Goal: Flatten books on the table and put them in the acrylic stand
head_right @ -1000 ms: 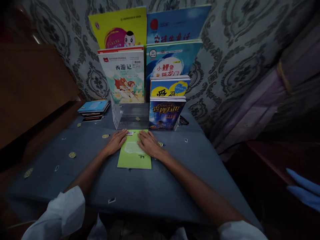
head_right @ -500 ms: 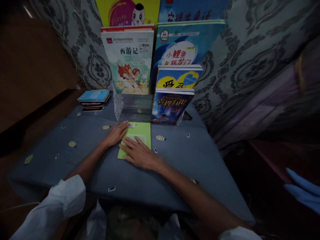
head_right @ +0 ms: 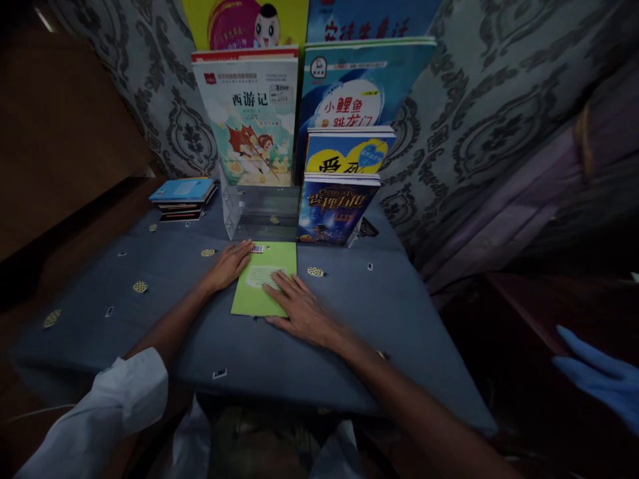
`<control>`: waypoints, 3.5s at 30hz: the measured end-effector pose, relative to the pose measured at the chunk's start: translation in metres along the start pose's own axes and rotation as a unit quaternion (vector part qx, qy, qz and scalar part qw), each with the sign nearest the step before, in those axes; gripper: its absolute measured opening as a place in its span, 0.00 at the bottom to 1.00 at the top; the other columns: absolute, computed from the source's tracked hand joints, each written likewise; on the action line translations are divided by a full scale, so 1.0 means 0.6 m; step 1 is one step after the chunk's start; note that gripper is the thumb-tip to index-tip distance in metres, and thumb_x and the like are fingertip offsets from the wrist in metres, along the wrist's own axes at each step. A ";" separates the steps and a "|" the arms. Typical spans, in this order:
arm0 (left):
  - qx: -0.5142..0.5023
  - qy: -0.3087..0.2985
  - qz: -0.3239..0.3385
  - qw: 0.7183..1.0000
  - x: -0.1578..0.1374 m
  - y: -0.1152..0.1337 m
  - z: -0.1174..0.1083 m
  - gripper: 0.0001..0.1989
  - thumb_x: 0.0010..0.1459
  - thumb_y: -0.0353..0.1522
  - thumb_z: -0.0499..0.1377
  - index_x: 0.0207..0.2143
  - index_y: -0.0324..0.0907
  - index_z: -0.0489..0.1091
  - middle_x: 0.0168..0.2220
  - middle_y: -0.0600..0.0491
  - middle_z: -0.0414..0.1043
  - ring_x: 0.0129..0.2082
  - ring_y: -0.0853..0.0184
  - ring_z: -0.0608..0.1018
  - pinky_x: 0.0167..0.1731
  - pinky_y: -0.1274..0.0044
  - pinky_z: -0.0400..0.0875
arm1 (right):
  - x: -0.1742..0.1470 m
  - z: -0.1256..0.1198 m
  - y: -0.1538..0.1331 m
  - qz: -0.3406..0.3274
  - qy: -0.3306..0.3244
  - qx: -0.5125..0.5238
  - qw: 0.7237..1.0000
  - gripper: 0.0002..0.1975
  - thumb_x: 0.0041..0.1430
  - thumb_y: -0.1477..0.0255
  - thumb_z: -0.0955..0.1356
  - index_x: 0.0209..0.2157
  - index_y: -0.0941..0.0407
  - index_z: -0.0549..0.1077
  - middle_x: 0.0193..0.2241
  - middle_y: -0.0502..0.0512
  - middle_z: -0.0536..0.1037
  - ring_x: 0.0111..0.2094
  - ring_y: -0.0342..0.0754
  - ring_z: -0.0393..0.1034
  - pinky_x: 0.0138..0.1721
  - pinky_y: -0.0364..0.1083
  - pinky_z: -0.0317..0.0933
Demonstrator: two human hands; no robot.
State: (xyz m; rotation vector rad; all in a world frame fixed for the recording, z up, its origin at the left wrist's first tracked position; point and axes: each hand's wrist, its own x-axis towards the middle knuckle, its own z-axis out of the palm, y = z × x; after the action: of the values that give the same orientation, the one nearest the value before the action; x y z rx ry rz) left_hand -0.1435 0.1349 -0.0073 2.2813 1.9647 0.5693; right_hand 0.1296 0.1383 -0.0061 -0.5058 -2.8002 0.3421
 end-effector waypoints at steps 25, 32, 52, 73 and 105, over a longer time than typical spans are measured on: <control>-0.019 0.016 0.101 0.995 -0.148 0.076 -0.013 0.22 0.71 0.33 0.46 0.64 0.43 0.61 0.66 0.47 0.62 0.67 0.63 0.64 0.64 0.63 0.62 | -0.136 -0.051 -0.131 -0.036 -0.135 0.070 0.988 0.40 0.58 0.81 0.68 0.69 0.52 0.54 0.71 0.61 0.52 0.72 0.53 0.39 0.70 0.59 0.40; -0.047 -0.013 0.091 0.995 -0.175 0.089 -0.026 0.23 0.70 0.34 0.48 0.65 0.43 0.60 0.67 0.47 0.61 0.67 0.62 0.62 0.66 0.62 0.59 | -0.143 -0.042 -0.127 -0.068 -0.077 0.104 0.989 0.37 0.56 0.87 0.60 0.66 0.54 0.61 0.64 0.61 0.66 0.68 0.52 0.54 0.67 0.60 0.52; -0.361 0.057 -0.055 0.929 -0.142 0.101 -0.045 0.27 0.68 0.48 0.48 0.60 0.42 0.66 0.57 0.47 0.73 0.56 0.57 0.74 0.54 0.66 0.72 | -0.006 -0.031 -0.020 0.183 0.271 0.302 0.896 0.21 0.66 0.53 0.62 0.43 0.54 0.77 0.38 0.56 0.82 0.43 0.56 0.76 0.47 0.57 0.72; 0.017 0.075 -0.038 0.996 -0.136 0.099 -0.025 0.17 0.66 0.31 0.51 0.55 0.42 0.68 0.50 0.44 0.72 0.48 0.56 0.73 0.49 0.63 0.70 | -0.011 -0.007 -0.019 0.168 0.174 0.074 0.967 0.13 0.64 0.71 0.63 0.46 0.53 0.76 0.45 0.60 0.74 0.49 0.56 0.68 0.51 0.55 0.66; 0.137 0.053 -0.070 0.987 -0.027 0.079 -0.013 0.17 0.66 0.32 0.51 0.54 0.41 0.69 0.57 0.43 0.70 0.55 0.54 0.72 0.52 0.63 0.68 | 0.041 0.006 0.055 0.173 0.187 0.100 0.962 0.18 0.63 0.74 0.63 0.51 0.53 0.77 0.48 0.61 0.73 0.51 0.56 0.67 0.53 0.56 0.64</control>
State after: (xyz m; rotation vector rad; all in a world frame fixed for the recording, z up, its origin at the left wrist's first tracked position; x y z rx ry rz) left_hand -0.1032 0.1096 0.0105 2.2740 2.3657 0.4378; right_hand 0.1161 0.1767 -0.0128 -0.9070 -2.2794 0.5330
